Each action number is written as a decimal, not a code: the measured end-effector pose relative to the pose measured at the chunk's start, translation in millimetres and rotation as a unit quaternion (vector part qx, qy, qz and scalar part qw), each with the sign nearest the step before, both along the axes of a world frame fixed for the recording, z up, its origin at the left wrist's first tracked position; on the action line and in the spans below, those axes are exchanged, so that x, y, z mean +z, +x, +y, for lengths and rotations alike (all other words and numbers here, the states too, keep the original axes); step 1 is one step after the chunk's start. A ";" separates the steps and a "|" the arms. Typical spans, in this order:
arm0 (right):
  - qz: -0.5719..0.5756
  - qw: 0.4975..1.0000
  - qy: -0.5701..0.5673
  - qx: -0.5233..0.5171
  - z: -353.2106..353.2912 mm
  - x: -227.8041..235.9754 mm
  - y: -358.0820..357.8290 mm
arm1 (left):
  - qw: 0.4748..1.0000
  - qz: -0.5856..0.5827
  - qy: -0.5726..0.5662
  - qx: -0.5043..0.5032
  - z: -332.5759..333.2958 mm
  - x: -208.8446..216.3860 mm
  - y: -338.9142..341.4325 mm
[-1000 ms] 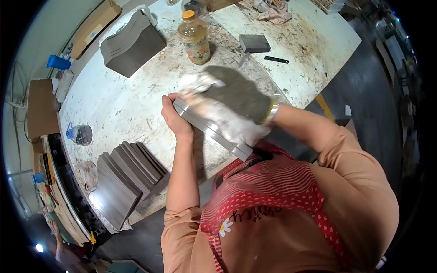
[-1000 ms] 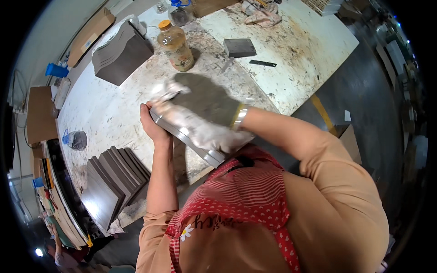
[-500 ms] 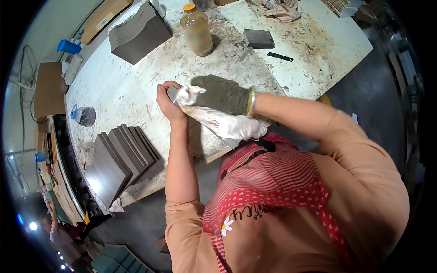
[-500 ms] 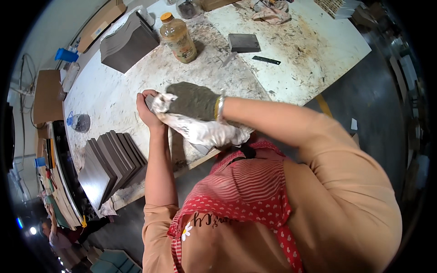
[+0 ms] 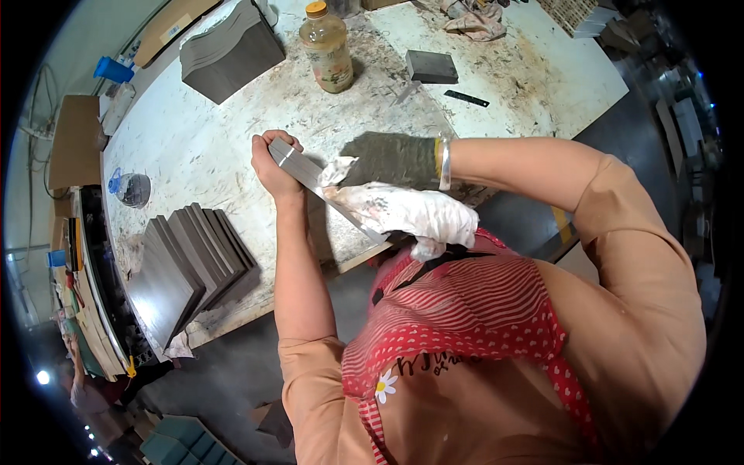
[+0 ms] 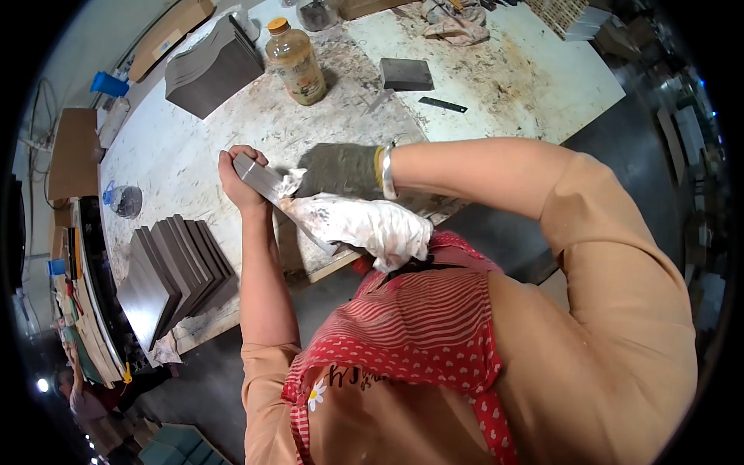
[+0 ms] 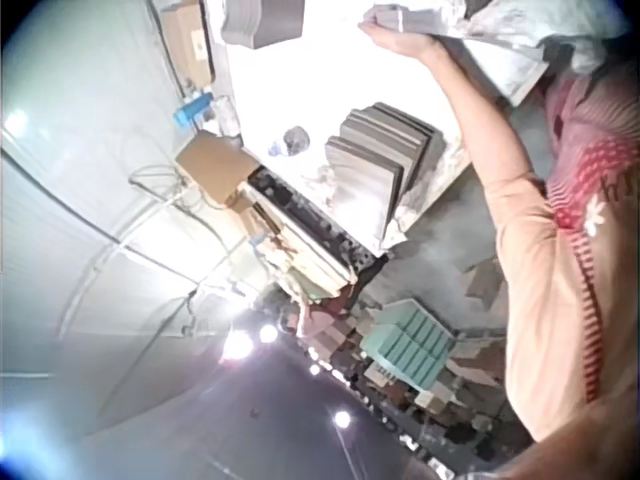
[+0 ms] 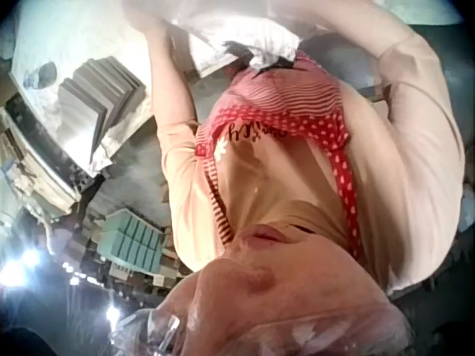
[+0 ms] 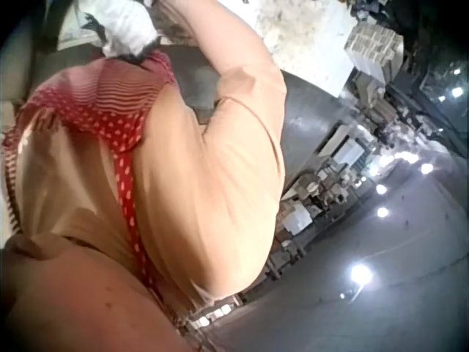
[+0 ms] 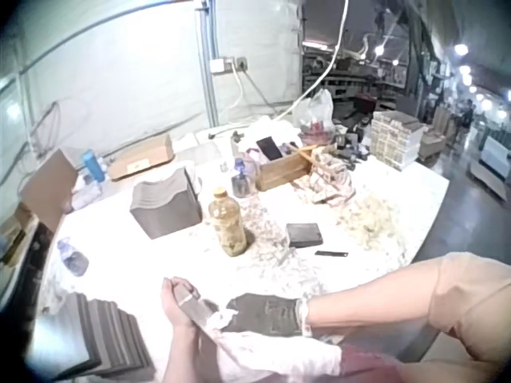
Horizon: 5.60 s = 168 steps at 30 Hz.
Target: The person is cleaning or polishing curved wooden furniture components using a liquid and a cloth.
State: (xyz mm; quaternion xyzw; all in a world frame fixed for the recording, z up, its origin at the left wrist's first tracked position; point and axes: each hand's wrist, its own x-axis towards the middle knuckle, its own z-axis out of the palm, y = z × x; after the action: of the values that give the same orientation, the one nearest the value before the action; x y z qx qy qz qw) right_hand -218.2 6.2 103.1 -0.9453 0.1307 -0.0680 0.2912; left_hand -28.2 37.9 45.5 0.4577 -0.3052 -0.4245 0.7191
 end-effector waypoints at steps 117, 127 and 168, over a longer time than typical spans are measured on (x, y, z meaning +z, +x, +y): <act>-0.084 0.986 -0.024 -0.140 88.4 42.1 -41.6 | 0.999 -0.001 -0.013 -0.051 -5.0 3.7 -15.7; -0.161 0.962 -0.053 -0.212 50.1 46.9 -6.7 | 0.996 0.044 0.035 -0.072 -5.9 -17.1 -17.2; 0.189 0.953 0.227 0.063 27.6 59.6 -61.2 | 0.988 0.133 0.047 -0.067 -5.3 -6.2 -13.0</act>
State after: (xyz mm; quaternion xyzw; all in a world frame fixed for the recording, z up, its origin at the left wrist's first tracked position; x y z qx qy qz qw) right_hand -279.4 33.7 162.8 -0.8559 0.1353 0.1619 0.4721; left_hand -41.1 32.5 39.4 0.4085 -0.2164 -0.5427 0.7013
